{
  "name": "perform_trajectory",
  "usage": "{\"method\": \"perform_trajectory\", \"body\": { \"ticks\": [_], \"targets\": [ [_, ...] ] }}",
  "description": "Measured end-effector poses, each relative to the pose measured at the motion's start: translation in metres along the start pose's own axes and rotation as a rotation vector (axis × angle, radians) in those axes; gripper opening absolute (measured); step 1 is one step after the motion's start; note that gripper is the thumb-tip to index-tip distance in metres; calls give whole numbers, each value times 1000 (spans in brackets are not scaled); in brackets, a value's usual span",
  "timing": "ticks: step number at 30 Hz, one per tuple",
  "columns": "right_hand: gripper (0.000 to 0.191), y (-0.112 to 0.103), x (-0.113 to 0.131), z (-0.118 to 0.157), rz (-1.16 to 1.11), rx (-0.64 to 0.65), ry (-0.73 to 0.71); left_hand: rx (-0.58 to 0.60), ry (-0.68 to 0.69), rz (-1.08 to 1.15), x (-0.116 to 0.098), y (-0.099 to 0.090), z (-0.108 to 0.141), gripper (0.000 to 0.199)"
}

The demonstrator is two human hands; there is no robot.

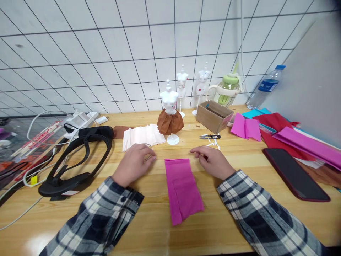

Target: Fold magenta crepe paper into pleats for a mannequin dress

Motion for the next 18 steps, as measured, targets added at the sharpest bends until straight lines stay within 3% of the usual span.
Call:
{"method": "perform_trajectory", "body": {
  "ticks": [6, 9, 12, 18],
  "targets": [
    [41, 6, -4, -1, -36, 31, 10, 255, 34, -77, 29, 6, 10, 12],
    [40, 10, 0, -2, -42, 37, 9, 251, 7, -73, 26, 12, 9, 15],
    [40, 12, 5, -4, -35, 31, 5, 184, -16, -77, 21, 9, 7, 14],
    [40, 17, 5, -4, -54, 55, -14, 175, -26, -111, 19, 6, 7, 13]
  ]
}}
Point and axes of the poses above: each hand's wrist, its own z-axis away from the middle knuckle, its own y-axis out of the palm, x = y × z, the point moved 7 cm from there along -z, towards the middle knuckle, and after that the axes turned 4 degrees about -z, right-handed, at the moved point
